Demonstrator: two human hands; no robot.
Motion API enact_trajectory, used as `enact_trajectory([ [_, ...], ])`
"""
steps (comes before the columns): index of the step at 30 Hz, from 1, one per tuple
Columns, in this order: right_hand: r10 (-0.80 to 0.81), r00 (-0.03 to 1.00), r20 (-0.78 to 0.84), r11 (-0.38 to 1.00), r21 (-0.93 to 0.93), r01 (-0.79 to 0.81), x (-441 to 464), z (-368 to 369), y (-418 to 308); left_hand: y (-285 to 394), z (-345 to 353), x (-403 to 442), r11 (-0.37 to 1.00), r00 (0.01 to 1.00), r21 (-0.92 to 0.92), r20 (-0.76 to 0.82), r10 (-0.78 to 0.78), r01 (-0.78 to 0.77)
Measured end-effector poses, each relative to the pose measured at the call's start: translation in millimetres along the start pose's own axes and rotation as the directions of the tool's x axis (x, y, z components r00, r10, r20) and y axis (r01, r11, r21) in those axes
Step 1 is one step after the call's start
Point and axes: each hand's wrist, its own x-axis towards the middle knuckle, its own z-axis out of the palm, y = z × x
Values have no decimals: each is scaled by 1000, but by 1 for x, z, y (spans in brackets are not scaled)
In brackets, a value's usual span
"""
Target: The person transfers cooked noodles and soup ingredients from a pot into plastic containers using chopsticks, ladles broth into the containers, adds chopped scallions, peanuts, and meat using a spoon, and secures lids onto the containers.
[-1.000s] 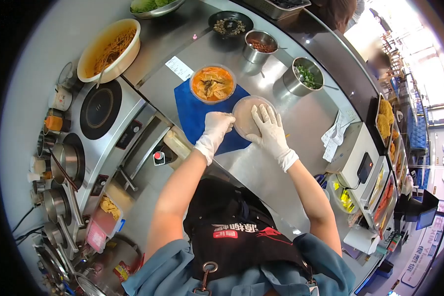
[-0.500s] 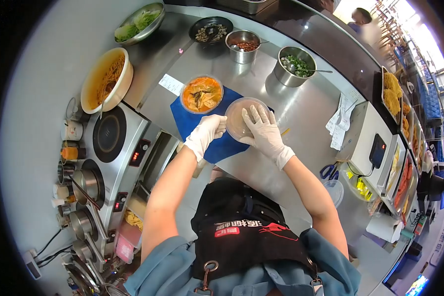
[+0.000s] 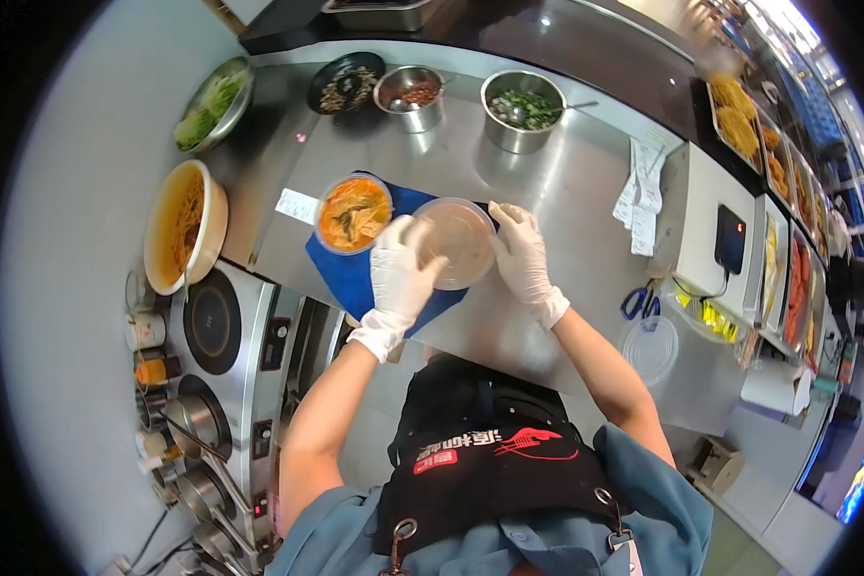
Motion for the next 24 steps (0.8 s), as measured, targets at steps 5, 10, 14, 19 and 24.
enact_trajectory([
  [5,-185,981,51,976,-107,190,-24,-12,23,17,36,-21,943,914,123,314,258,-309],
  [10,-401,902,162,877,-215,429,-11,-24,27,14,52,-26,852,875,216,214,435,-477],
  [14,-527,781,335,766,-212,607,0,-26,40,11,52,-23,825,843,187,201,500,-533],
  [19,-474,781,407,788,-198,582,5,-28,44,10,52,-22,814,818,144,242,522,-563],
  [24,14,995,-97,996,-85,-22,-2,-15,32,13,30,-17,962,961,29,63,269,-271],
])
